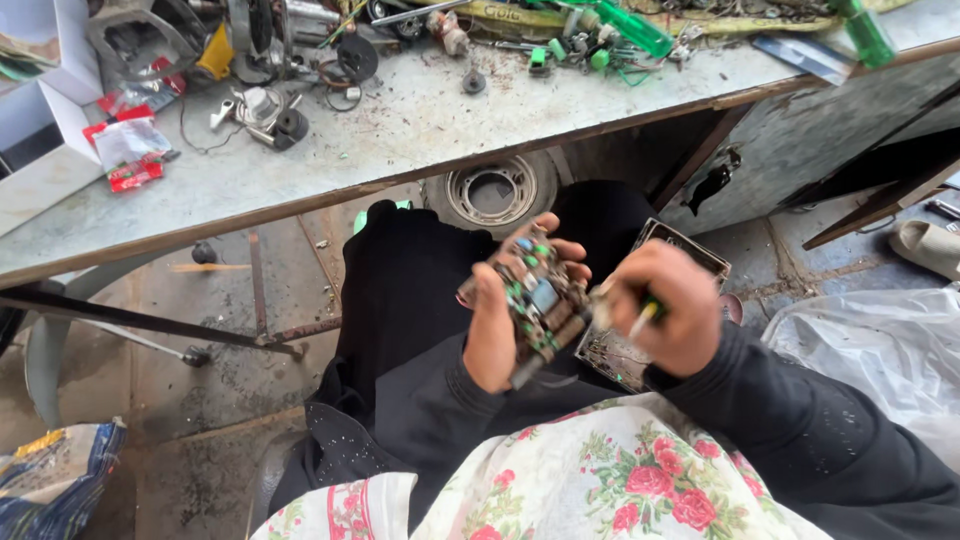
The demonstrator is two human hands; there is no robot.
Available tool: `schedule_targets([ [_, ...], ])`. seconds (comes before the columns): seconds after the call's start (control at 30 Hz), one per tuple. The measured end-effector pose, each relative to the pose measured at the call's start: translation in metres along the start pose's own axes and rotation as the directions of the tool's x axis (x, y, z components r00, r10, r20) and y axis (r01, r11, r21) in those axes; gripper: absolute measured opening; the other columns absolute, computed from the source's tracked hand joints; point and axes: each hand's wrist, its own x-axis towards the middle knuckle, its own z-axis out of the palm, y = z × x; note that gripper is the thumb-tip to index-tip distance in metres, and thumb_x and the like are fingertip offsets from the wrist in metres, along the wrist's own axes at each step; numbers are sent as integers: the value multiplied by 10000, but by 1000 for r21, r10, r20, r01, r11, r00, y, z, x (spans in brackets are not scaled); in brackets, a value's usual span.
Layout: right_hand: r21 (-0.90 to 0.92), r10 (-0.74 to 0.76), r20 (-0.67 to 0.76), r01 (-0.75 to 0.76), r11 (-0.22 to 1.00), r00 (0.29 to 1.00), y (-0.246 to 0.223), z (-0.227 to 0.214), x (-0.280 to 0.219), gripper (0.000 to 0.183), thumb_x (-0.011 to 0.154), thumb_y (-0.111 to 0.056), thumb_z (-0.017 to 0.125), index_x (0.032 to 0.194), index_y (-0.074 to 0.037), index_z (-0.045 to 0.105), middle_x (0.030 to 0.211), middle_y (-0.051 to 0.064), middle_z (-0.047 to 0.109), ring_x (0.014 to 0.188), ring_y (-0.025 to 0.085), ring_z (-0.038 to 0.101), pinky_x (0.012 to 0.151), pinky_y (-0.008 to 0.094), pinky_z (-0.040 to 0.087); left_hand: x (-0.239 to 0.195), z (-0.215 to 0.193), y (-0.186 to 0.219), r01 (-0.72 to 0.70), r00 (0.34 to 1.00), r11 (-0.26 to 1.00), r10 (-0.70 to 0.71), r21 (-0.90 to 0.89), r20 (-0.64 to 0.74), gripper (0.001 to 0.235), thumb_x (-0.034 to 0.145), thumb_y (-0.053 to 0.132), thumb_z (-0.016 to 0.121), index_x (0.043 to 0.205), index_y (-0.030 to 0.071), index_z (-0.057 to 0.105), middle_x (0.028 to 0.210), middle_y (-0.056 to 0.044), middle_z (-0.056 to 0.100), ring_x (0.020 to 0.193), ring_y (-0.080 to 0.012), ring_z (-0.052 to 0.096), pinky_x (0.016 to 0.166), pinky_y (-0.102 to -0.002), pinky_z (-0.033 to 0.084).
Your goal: The person uses a screwdriver and pliers to manipulate and remove components from a circuit board while working at a cluttered workbench.
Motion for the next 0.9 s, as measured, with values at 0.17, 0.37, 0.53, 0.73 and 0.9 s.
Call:
schedule_targets([
  [0.17, -28, 470, 36, -469, 883, 882, 18, -16, 14, 432, 933, -38, 697, 1309, -12, 485, 1002, 80, 665, 828, 148, 637, 759, 314, 531, 8, -17, 10, 63, 971, 950, -128, -305, -199, 885, 1034, 738, 390, 1503, -11, 444, 1268, -212, 633, 1141, -322, 649, 1004, -502, 561],
  [0.37, -36, 290, 282, -292, 956, 915, -6, -26, 25, 484, 878, 18, 576, 1358, 3, 515, 1106, 139, 601, 976, 211, 622, 860, 332, 510, 10, -18, 11, 123, 962, 858, -226, -498, -152, 800, 1040, 702, 370, 1461, 28, 469, 1254, -217, 638, 1145, -349, 656, 1000, -532, 567],
  [0.53, -72, 215, 446, -205, 976, 869, -45, -38, 31, 446, 887, -66, 684, 1329, -71, 626, 1111, 118, 667, 930, 261, 704, 768, 342, 554, 10, -20, 12, 141, 943, 866, -264, -480, -201, 713, 1048, 655, 394, 1455, 74, 463, 1252, -211, 635, 1168, -348, 656, 1007, -535, 561],
  [0.73, -186, 268, 471, -203, 961, 840, -61, -48, 36, 480, 812, -60, 692, 1285, -138, 683, 1044, 79, 696, 746, 240, 722, 620, 339, 559, 7, -26, 8, 115, 958, 863, -227, -492, -175, 709, 1081, 622, 434, 1487, 41, 453, 1212, -199, 647, 1104, -317, 672, 991, -508, 577],
  [0.9, -236, 317, 524, -223, 946, 791, -61, -44, 35, 471, 798, -87, 699, 1262, -168, 690, 1037, 89, 704, 675, 275, 713, 584, 368, 555, 4, -25, 6, 69, 971, 915, -154, -398, -186, 640, 1132, 483, 495, 1539, -7, 433, 1174, -158, 651, 1098, -263, 675, 972, -451, 582],
])
